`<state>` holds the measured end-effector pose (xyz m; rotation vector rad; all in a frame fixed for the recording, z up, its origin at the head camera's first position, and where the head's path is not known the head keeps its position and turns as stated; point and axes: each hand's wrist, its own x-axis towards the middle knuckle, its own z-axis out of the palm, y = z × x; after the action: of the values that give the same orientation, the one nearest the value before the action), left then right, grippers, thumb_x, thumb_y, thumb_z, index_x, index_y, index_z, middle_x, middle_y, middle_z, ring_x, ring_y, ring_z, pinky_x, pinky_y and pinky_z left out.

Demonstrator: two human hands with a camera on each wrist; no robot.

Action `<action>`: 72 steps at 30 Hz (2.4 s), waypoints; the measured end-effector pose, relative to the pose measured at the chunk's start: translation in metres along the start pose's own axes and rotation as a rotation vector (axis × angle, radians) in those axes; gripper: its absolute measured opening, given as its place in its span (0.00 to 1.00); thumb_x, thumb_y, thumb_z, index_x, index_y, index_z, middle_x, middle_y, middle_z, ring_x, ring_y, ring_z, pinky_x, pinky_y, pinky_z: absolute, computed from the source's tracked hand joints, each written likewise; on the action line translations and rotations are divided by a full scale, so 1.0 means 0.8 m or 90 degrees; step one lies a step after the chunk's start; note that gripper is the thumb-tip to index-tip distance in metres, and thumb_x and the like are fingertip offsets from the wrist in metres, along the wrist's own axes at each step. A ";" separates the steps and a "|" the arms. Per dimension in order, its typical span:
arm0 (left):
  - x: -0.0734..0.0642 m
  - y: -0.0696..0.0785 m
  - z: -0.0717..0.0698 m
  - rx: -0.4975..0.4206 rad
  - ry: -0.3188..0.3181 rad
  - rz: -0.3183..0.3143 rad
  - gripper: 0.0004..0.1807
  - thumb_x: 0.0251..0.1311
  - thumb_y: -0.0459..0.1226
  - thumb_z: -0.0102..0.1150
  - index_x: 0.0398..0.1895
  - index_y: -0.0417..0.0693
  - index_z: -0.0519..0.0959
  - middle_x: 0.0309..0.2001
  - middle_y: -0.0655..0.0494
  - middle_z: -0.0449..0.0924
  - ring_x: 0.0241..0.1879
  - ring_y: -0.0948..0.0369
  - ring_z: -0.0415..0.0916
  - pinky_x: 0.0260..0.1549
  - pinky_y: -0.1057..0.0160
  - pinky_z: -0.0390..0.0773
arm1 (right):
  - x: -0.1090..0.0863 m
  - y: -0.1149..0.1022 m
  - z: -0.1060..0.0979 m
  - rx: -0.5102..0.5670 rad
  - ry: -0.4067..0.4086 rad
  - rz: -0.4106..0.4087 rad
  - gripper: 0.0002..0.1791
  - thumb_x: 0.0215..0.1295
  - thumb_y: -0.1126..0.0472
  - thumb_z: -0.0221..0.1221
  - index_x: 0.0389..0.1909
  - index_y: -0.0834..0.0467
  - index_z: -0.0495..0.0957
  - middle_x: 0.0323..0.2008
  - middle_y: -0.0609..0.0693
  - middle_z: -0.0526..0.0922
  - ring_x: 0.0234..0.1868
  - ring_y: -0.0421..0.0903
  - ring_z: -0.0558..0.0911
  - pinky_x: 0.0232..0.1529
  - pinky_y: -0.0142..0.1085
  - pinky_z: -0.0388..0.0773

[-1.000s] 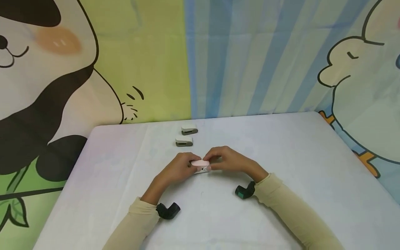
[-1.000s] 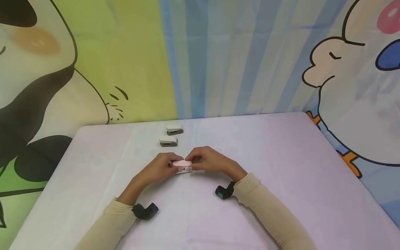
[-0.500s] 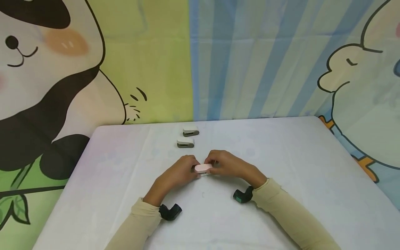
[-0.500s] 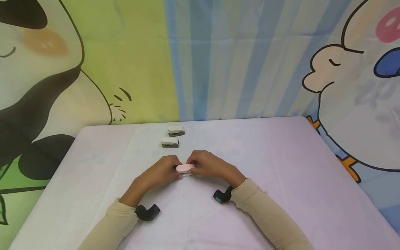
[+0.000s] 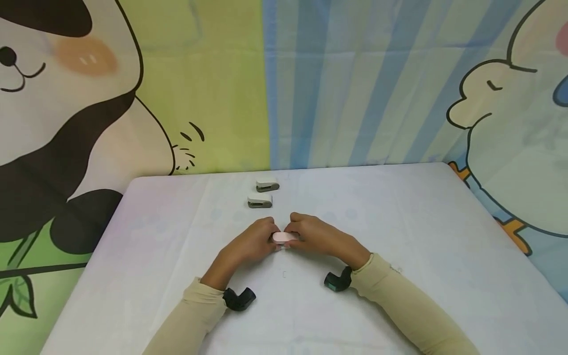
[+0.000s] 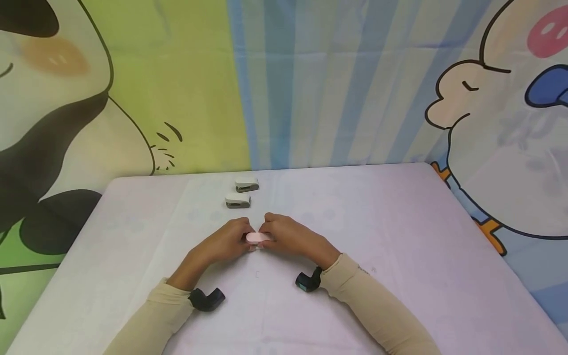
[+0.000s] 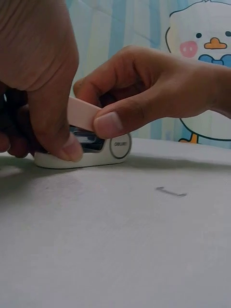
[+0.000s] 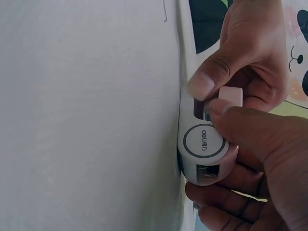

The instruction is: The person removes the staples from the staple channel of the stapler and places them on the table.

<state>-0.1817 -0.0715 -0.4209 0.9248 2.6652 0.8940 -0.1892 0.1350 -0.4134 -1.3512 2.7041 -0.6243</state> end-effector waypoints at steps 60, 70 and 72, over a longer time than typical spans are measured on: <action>0.006 0.004 -0.008 -0.062 -0.031 -0.139 0.08 0.53 0.29 0.70 0.34 0.40 0.81 0.31 0.55 0.72 0.31 0.60 0.70 0.34 0.61 0.72 | -0.003 0.017 -0.040 0.097 -0.137 0.187 0.12 0.57 0.60 0.70 0.37 0.53 0.77 0.35 0.42 0.77 0.36 0.41 0.72 0.39 0.37 0.71; 0.004 0.006 -0.002 -0.019 -0.046 -0.109 0.06 0.54 0.30 0.69 0.31 0.41 0.79 0.29 0.54 0.69 0.30 0.59 0.67 0.30 0.61 0.68 | -0.009 -0.024 -0.038 -0.217 -0.096 0.158 0.21 0.53 0.49 0.72 0.44 0.52 0.78 0.42 0.46 0.77 0.47 0.47 0.71 0.49 0.43 0.67; 0.004 0.006 -0.001 -0.013 -0.047 -0.107 0.06 0.54 0.30 0.69 0.30 0.41 0.79 0.29 0.54 0.69 0.30 0.59 0.67 0.30 0.61 0.68 | -0.010 -0.030 -0.039 -0.253 -0.049 0.120 0.25 0.52 0.47 0.72 0.48 0.53 0.77 0.47 0.48 0.76 0.52 0.50 0.69 0.52 0.45 0.66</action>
<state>-0.1822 -0.0670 -0.4169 0.7026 2.6192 0.8309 -0.1733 0.1390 -0.3768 -1.1291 2.9471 -0.0156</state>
